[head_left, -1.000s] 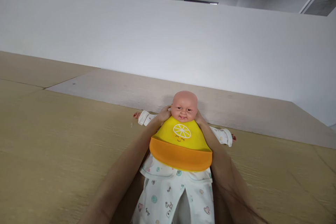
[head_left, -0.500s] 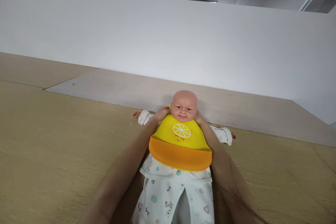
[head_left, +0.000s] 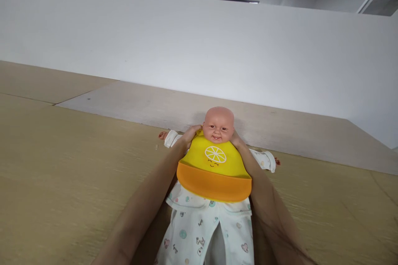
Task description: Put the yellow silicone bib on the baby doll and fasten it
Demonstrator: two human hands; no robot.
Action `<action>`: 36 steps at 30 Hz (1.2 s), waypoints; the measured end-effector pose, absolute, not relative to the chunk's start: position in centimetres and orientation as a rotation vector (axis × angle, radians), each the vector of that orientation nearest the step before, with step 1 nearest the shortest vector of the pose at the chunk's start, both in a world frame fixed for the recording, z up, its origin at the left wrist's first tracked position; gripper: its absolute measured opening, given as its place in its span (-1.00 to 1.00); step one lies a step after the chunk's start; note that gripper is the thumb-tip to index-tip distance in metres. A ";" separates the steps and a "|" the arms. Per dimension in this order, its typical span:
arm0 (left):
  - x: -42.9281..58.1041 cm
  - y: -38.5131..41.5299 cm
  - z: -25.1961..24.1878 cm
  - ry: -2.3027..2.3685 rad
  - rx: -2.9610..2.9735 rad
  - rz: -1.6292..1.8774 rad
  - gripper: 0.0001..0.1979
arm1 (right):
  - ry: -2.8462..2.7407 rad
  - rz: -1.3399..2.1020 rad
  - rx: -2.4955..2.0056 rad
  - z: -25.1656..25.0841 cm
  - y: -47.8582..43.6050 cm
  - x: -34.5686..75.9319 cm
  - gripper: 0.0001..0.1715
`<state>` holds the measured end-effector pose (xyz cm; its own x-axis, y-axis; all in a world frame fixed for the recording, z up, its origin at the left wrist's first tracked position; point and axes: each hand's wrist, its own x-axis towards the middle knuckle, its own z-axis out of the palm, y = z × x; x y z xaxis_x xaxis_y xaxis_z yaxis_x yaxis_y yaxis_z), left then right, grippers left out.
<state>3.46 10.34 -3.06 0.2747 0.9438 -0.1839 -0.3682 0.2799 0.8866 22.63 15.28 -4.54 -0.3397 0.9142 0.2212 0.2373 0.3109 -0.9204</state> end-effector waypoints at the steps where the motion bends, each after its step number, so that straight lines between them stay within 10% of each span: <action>1: 3.5 10.4 -3.1 0.865 0.861 1.069 -0.68 | -1.774 1.067 -1.033 -4.5 15.4 22.6 -0.64; 36: 2.4 10.4 -3.0 0.959 1.142 1.109 -0.61 | -1.757 1.212 -0.969 -6.1 16.4 23.1 -0.54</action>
